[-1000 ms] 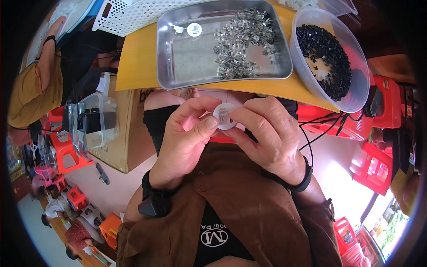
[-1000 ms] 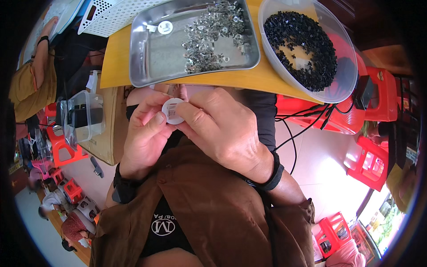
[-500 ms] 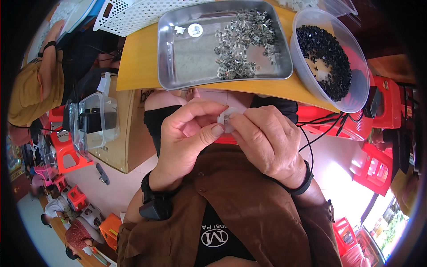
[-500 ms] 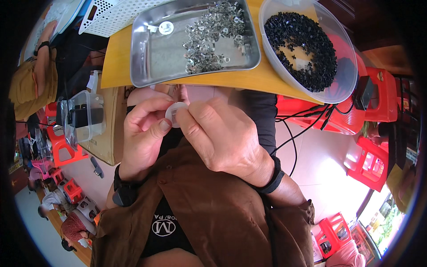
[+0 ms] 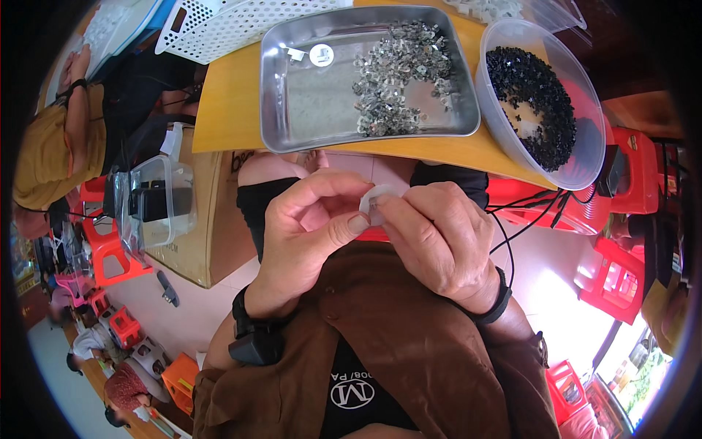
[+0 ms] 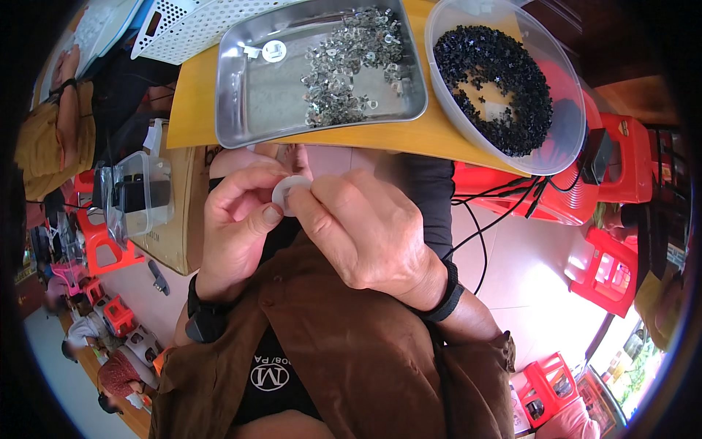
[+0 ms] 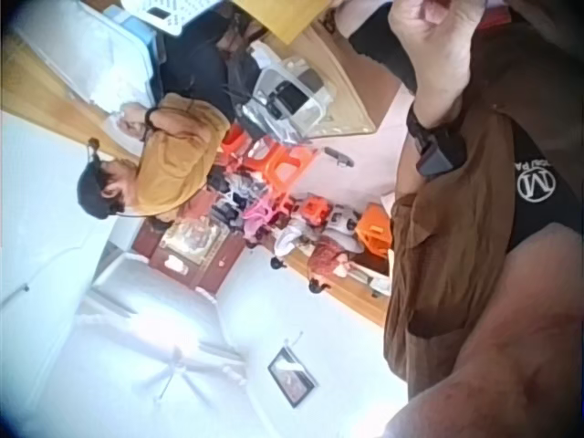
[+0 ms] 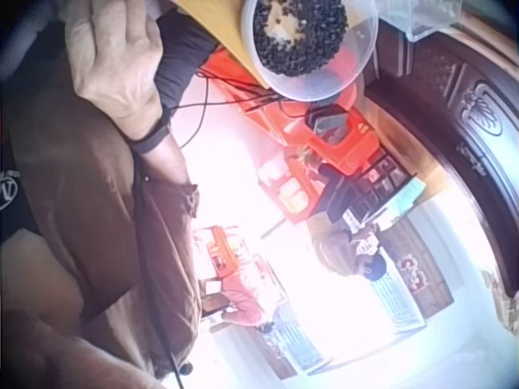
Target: Assembling small metal studs into white plastic circular components.
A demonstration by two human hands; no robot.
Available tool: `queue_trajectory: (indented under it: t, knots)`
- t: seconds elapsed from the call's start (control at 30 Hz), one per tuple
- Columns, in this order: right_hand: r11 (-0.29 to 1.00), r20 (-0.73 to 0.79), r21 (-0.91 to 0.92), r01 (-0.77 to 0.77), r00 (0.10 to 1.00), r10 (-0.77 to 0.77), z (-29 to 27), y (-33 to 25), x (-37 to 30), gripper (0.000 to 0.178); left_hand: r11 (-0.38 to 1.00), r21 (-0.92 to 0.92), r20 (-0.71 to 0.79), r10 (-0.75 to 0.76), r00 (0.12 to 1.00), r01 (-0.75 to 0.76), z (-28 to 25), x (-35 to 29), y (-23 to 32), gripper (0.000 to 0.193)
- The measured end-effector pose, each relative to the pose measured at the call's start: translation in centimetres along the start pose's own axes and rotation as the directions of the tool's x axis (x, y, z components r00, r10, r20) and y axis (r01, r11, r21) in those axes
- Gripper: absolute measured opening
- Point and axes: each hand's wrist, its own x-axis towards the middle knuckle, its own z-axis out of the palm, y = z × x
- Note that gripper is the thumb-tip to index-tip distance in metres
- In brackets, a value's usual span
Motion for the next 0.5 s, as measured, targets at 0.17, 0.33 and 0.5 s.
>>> queue_trajectory:
  t: [0.17,0.33,0.5]
  knots:
    - [1.000,0.023,-0.009,-0.021,1.000,0.022,-0.3,0.1,0.1,0.038,0.998,-0.051,-0.024,-0.039,0.999,0.038,0.4,0.0,0.3,0.029]
    - [0.996,0.020,-0.073,0.045,0.999,-0.043,0.1,0.1,0.2,0.033,0.999,0.052,-0.025,-0.011,1.000,0.012,-0.2,0.0,-0.1,0.028]
    - [0.999,0.072,-0.031,-0.014,0.997,0.016,-0.8,-0.3,0.3,0.038,0.999,0.027,0.010,0.026,1.000,-0.026,-0.1,0.1,0.0,0.026]
